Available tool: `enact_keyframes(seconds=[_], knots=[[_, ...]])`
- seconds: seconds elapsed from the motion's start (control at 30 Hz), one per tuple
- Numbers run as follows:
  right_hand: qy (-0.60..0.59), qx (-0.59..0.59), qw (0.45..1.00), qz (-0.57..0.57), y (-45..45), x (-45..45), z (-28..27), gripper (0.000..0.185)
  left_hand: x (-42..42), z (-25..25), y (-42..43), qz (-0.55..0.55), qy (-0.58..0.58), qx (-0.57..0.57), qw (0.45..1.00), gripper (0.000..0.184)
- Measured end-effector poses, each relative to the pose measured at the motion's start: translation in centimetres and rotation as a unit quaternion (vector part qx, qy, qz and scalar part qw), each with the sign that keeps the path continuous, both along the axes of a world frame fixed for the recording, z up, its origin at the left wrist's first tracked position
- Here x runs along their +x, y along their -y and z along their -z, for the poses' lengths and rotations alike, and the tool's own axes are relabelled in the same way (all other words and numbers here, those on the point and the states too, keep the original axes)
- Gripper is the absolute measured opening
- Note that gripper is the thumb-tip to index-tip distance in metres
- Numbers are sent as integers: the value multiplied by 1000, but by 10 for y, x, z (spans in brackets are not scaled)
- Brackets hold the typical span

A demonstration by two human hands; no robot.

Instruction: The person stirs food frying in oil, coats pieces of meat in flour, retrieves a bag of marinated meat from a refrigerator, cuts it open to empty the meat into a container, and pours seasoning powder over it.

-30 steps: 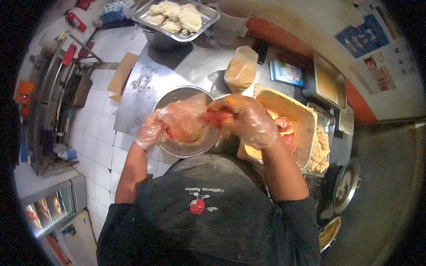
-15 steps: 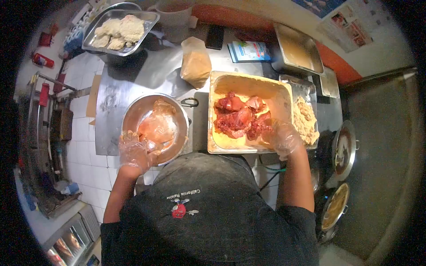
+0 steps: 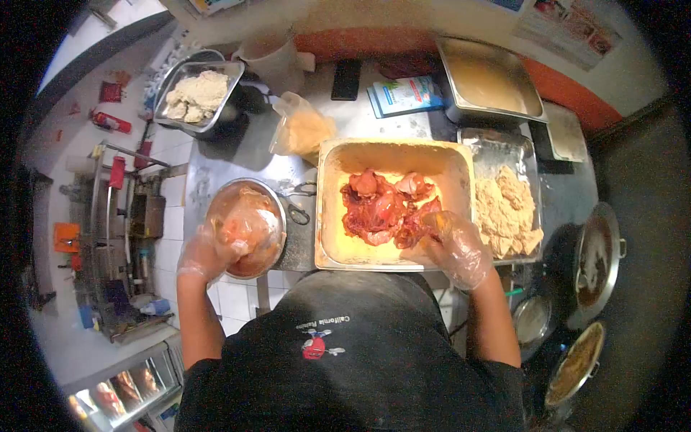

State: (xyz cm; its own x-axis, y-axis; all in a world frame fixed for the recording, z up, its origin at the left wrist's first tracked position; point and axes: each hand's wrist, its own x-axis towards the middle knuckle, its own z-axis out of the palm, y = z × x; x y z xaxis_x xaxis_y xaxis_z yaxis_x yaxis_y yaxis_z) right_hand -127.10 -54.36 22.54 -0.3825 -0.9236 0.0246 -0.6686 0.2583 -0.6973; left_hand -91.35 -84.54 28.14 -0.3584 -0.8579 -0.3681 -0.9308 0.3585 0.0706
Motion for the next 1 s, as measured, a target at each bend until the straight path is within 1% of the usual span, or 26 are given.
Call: enact_keyframes(seconds=[0.03, 0.1, 0.13, 0.17, 0.23, 0.3, 0.33, 0.37, 0.4, 0.43, 0.5, 0.53, 0.6, 0.63, 0.67, 0.7, 0.73, 0.77, 0.8, 0.87, 0.9, 0.93, 0.97, 1.0], knots=[[-3, -14, 1000, -3, -2, -3, -3, 31, -16, -9, 3, 10, -17, -24, 1000, 81], [-8, -51, 998, -25, -5, -12, 0, 31, -75, -31, 0, 42, -105, -19, 993, 78], [-12, -74, 996, -42, -6, -18, 10, 31, -103, -24, 3, 32, -138, -55, 988, 73], [-16, -97, 993, -59, -8, -23, 19, 31, -129, -9, 11, 24, -170, -90, 981, 67], [-19, -138, 985, -98, -11, -30, 28, 32, -181, 10, 37, 83, -45, -90, 992, 57], [-5, -166, 980, -113, -16, -34, 28, 32, -200, 73, 93, 108, 24, -156, 982, 48], [6, -177, 977, -116, -20, -36, 27, 32, -198, 100, 125, 132, -33, -206, 969, 45], [26, -181, 977, -109, -25, -37, 25, 32, -195, 109, 147, 158, -92, -253, 950, 43], [47, -184, 976, -102, -32, -39, 23, 31, -197, 93, 147, 144, -161, -259, 941, 43], [63, -182, 976, -107, -40, -43, 19, 31, -203, 69, 138, 49, -240, -230, 942, 49], [95, -177, 972, -120, -51, -52, 10, 30, -209, 28, 123, 44, -366, -201, 908, 43], [89, -141, 980, -112, -55, -56, 7, 33, -209, 14, 127, 127, -370, -234, 890, 38], [79, -68, 989, -101, -58, -61, 4, 39, -220, -35, 95, 211, -409, -227, 858, 30], [44, -96, 989, -102, -55, -61, 5, 50, -229, -75, 55, 210, -445, -186, 850, 27], [9, -123, 987, -105, -47, -60, 5, 62, -230, -91, 52, 278, -387, -266, 838, 27], [-27, -151, 982, -107, -38, -58, 5, 73, -233, -113, 37, 276, -409, -253, 832, 28], [4, -184, 978, -99, -24, -54, 12, 85, -236, -135, 21, 273, -431, -240, 826, 29], [35, -217, 971, -91, -4, -46, 23, 97, -249, -163, -26, 199, -528, -131, 815, 31], [68, -254, 961, -87, 10, -43, 27, 107, -257, -179, -62, 119, -612, -18, 782, 33], [136, -332, 930, -86, 35, -39, 31, 126, -259, -180, -96, 225, -628, -101, 738, 34], [266, -364, 888, -91, 34, -34, 18, 128, -259, -177, -114, 222, -643, -81, 728, 33], [398, -400, 820, -96, 32, -28, 4, 130, -260, -173, -131, 219, -658, -61, 718, 33], [509, -434, 737, -95, 31, -23, -9, 132, -260, -167, -147, 168, -679, 32, 714, 32], [517, -472, 712, -61, 24, -24, -18, 128, -260, -161, -163, 107, -697, 118, 699, 31]])
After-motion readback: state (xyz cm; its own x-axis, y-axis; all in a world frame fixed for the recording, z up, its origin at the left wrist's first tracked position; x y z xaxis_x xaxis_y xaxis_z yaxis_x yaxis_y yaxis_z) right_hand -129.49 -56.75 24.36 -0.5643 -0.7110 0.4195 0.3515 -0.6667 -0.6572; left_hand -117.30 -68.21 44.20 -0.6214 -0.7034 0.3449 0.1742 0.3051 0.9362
